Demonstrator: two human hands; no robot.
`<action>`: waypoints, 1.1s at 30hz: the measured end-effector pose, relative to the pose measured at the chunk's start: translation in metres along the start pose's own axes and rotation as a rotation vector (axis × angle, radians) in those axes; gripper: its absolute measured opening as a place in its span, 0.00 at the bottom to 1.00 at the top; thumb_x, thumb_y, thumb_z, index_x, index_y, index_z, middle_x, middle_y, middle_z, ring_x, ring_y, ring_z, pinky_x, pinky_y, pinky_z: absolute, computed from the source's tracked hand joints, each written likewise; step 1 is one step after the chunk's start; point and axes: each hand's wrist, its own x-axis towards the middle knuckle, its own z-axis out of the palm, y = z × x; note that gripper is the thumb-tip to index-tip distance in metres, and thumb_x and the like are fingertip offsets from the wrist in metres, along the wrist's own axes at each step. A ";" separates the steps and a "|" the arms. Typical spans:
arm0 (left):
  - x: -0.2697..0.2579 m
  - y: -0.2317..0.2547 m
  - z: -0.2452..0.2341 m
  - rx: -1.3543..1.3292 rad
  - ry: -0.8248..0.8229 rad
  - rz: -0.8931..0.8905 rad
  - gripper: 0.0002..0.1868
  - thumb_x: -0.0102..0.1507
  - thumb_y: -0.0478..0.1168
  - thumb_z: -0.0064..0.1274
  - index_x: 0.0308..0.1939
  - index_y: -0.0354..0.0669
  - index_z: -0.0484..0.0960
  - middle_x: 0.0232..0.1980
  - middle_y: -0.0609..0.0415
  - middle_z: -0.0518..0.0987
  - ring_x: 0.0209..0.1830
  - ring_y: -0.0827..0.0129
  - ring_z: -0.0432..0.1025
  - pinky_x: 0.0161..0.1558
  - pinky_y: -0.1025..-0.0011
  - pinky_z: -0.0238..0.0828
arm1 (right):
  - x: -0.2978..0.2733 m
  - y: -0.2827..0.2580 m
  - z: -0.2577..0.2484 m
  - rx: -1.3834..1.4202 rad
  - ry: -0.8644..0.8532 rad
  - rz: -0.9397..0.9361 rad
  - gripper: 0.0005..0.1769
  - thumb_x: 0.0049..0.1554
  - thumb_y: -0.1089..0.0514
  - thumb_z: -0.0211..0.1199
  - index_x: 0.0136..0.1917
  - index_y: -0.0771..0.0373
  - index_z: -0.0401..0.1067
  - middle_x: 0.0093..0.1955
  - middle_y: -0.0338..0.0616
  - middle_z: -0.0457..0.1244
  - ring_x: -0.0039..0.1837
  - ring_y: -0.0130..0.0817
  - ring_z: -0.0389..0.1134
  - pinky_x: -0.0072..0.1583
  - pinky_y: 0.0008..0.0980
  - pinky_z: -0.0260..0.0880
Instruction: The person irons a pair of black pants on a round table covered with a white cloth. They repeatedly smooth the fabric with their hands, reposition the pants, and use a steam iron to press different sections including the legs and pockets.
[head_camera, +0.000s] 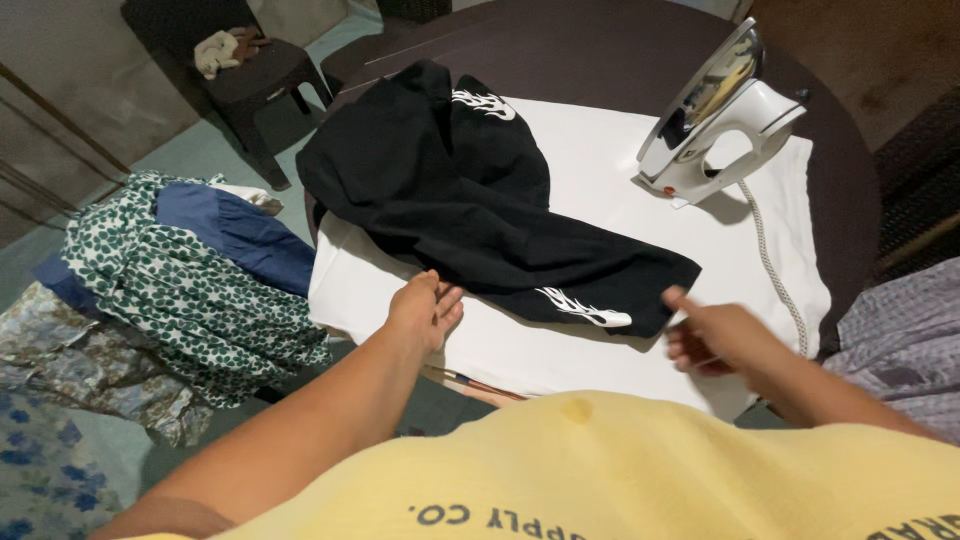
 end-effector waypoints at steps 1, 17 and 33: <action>-0.002 0.001 0.001 -0.008 0.005 -0.002 0.19 0.70 0.45 0.44 0.65 0.48 0.70 0.59 0.52 0.77 0.57 0.62 0.75 0.52 0.66 0.77 | -0.004 0.004 0.009 -0.009 -0.028 -0.066 0.25 0.62 0.38 0.60 0.42 0.65 0.73 0.35 0.41 0.66 0.44 0.37 0.66 0.46 0.35 0.63; -0.030 0.024 0.011 0.312 0.134 0.164 0.11 0.66 0.43 0.51 0.36 0.38 0.75 0.31 0.52 0.76 0.26 0.68 0.73 0.24 0.72 0.65 | 0.008 -0.014 -0.003 0.119 -0.333 0.112 0.18 0.61 0.50 0.51 0.44 0.67 0.72 0.27 0.60 0.61 0.26 0.44 0.61 0.37 0.42 0.70; -0.041 0.024 -0.019 0.947 0.514 0.591 0.16 0.61 0.46 0.59 0.47 0.43 0.77 0.47 0.47 0.76 0.51 0.47 0.72 0.54 0.54 0.68 | 0.009 -0.038 0.013 -0.572 0.265 -0.583 0.15 0.56 0.51 0.66 0.51 0.63 0.75 0.45 0.50 0.70 0.47 0.48 0.73 0.52 0.44 0.71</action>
